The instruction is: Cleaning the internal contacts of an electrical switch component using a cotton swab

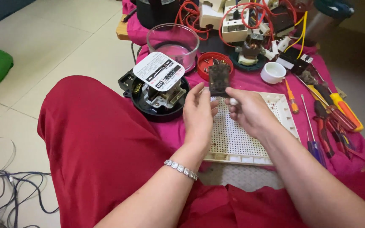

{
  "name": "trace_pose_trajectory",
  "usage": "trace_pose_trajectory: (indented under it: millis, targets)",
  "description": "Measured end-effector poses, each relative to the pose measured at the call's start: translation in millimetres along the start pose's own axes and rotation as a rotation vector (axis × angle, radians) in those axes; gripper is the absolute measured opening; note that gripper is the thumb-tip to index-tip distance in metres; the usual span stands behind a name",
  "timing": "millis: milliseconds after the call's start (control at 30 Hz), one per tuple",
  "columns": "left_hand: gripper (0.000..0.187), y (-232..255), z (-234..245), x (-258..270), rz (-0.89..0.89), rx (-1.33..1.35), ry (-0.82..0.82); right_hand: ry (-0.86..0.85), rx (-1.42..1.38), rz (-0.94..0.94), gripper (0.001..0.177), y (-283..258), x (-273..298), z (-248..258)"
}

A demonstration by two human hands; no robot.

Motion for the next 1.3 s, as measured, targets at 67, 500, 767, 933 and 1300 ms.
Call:
trace_pose_trajectory:
  millis: [67, 500, 767, 933, 1300]
  targets:
    - [0.043, 6.9, 2.8, 2.4, -0.159, -0.137, 0.034, -0.007, 0.014, -0.026, 0.022, -3.4, -4.5, -12.7]
    - [0.043, 20.0, -34.2, 25.9, -0.566, -0.526, -0.266, 0.256, 0.837, 0.239, 0.045, -33.8, -31.1, 58.8]
    - [0.05, -6.4, -98.5, 24.1, -0.542, -0.966, -0.519, 0.703, 0.774, 0.257, 0.025, -24.0, -90.8, 213.1]
    - [0.056, -27.6, -117.0, 19.2, -0.443, -1.18, -0.545, 0.744, 0.941, 0.374, 0.044, -23.4, -169.7, 249.8]
    - [0.049, -47.3, -114.8, 17.0, -0.553, -1.277, -0.591, 0.834, 0.805, 0.154, 0.063, -14.4, -223.7, 272.9]
Point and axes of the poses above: each hand's wrist, its own x-axis away from the middle knuckle, its own z-axis out of the back of the hand, y = z × x, the point moved 4 cm from there along -x, towards the middle knuckle, and after that the axes turned 2 degrees about y, right-handed, at the moved point
